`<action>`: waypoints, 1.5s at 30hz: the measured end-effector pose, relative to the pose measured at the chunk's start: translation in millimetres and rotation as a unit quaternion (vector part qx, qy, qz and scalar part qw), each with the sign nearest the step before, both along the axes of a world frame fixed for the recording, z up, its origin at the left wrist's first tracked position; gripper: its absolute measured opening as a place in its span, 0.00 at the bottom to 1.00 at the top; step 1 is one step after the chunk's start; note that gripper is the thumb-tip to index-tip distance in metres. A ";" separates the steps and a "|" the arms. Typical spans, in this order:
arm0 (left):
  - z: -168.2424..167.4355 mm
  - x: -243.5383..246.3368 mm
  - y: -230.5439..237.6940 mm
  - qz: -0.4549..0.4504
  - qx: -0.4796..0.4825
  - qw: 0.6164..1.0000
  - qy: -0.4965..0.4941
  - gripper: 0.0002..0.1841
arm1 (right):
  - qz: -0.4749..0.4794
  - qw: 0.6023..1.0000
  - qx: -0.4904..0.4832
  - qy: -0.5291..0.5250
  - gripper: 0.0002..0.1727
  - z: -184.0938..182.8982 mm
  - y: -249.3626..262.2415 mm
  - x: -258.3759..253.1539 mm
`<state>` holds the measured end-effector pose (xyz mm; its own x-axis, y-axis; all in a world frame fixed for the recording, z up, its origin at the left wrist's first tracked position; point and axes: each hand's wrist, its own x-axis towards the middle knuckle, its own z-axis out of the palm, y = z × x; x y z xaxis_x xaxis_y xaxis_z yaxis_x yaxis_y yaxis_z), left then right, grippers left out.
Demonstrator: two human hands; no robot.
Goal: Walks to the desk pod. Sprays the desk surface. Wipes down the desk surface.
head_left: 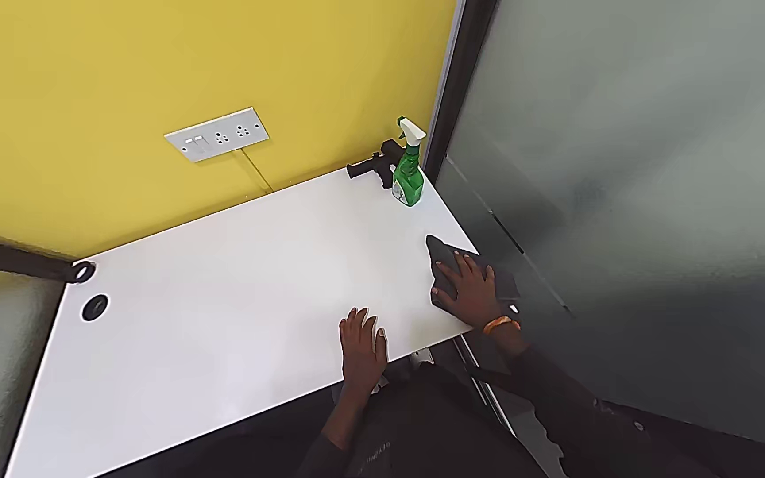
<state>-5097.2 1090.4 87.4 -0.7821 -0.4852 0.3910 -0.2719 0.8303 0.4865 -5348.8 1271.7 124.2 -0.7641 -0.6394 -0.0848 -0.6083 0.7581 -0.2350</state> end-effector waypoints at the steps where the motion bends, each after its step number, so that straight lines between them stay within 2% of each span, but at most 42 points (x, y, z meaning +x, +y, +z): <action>1: 0.0 -0.6 0.2 0.007 -0.001 1.000 -0.006 0.21 | -0.001 1.000 0.001 -0.008 0.44 2.5 -9.0 -13.3; 7: -0.3 -3.7 0.8 0.040 -0.010 0.998 -0.036 0.23 | -0.007 1.000 -0.017 -0.016 0.42 0.8 -60.1 -79.5; 12: 2.0 -5.6 3.0 0.054 -0.010 0.998 -0.038 0.22 | 0.003 0.999 -0.024 -0.024 0.41 0.9 -82.8 -83.4; 16: 5.6 -5.8 3.9 0.058 0.001 0.998 -0.034 0.23 | 0.138 0.988 -0.043 -0.049 0.37 1.9 -103.5 -29.8; 20: 2.4 -6.5 3.8 0.095 0.024 0.995 -0.018 0.26 | 0.287 0.951 -0.056 -0.101 0.32 2.8 -123.3 31.4; 22: 1.3 -7.2 4.2 0.117 0.027 0.993 -0.017 0.27 | 0.333 0.933 -0.047 -0.128 0.30 4.7 -126.7 36.8; 26: 1.4 -9.0 4.4 0.143 0.023 0.989 -0.017 0.26 | 0.374 0.913 -0.075 -0.142 0.27 4.6 -120.5 4.0; 29: 3.0 -9.6 4.7 0.157 0.021 0.987 -0.018 0.26 | 0.344 0.927 -0.079 -0.126 0.25 9.6 -109.4 -32.6; 33: 2.2 -9.7 4.2 0.172 0.023 0.985 -0.022 0.26 | 0.227 0.966 -0.073 -0.096 0.25 10.1 -88.9 -90.5; 37: 2.2 -10.7 4.7 0.181 0.019 0.983 -0.027 0.25 | 0.107 0.989 -0.077 -0.069 0.23 11.9 -70.3 -132.1; 40: 2.1 -10.6 4.2 0.186 0.018 0.982 -0.031 0.25 | 0.058 0.993 -0.063 -0.084 0.25 14.8 -60.2 -132.2; 45: 2.6 -10.1 3.8 0.184 0.022 0.982 -0.034 0.24 | 0.039 0.998 0.015 -0.056 0.30 29.4 -30.8 -83.8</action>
<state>-5107.3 1094.2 90.0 -0.5738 -0.7559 0.3152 -0.5836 0.6475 0.4900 -5432.5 1240.9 153.5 -0.6972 -0.6918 -0.1879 -0.6362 0.7179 -0.2826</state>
